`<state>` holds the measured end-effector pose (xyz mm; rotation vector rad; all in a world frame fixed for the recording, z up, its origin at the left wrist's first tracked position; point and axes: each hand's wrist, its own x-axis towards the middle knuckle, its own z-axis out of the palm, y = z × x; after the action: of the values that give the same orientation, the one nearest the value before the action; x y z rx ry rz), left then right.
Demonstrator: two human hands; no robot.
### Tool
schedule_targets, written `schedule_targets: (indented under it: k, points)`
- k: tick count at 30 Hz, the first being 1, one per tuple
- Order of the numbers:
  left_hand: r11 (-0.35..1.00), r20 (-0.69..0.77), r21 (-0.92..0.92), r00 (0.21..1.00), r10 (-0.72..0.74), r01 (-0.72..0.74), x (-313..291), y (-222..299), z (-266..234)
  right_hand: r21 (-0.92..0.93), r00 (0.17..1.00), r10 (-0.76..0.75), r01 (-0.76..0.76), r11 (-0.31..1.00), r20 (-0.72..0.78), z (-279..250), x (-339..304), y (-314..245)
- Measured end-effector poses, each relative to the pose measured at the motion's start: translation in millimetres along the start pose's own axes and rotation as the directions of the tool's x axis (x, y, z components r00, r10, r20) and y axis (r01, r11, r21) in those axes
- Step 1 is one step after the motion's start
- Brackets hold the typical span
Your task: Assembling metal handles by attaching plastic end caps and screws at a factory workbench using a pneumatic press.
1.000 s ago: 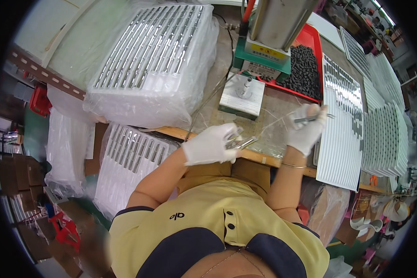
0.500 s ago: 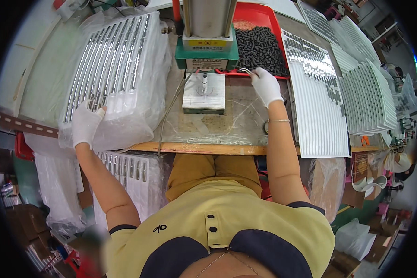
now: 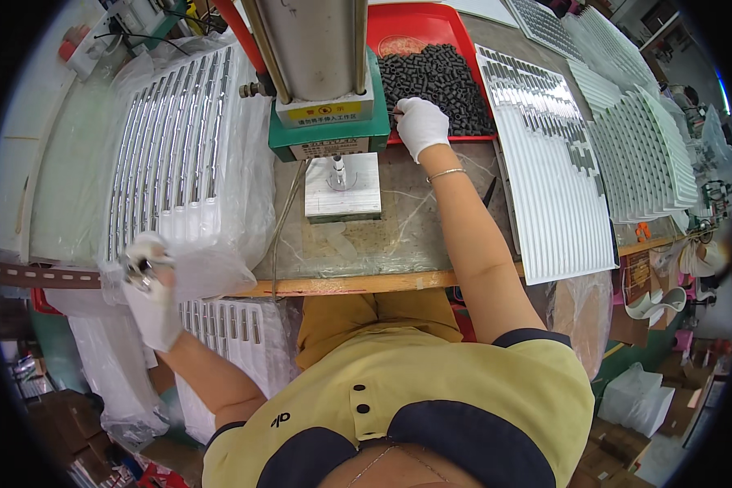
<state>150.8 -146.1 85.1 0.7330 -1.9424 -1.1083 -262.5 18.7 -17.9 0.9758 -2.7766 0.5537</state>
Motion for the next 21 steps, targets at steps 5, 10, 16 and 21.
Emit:
schedule_targets:
  k: [5, 10, 16, 21]
  points:
    - [0.86, 0.485, -0.486, 0.867, 0.116, 0.157, -33.4, 31.0, 120.4, 0.045, 0.999, 0.013, -0.011, 0.999, -0.049, -7.9, -14.6, -0.1]
    - [0.751, 0.593, -0.321, 0.74, -0.316, 0.577, -46.8, 15.1, 178.9, 0.064, 0.999, 0.033, -0.03, 0.997, -0.037, -15.0, -24.8, -3.5]
    - [0.783, 0.527, -0.281, 0.771, -0.357, 0.555, -54.7, -1.0, 181.9, 0.015, 0.999, 0.035, -0.035, 0.999, 0.02, -11.0, -20.1, -2.3]
    - [0.817, 0.511, -0.225, 0.778, -0.365, 0.531, -50.7, -7.6, 182.8, 0.113, 0.988, 0.11, -0.122, 0.986, 0.107, -6.3, -3.5, 4.1]
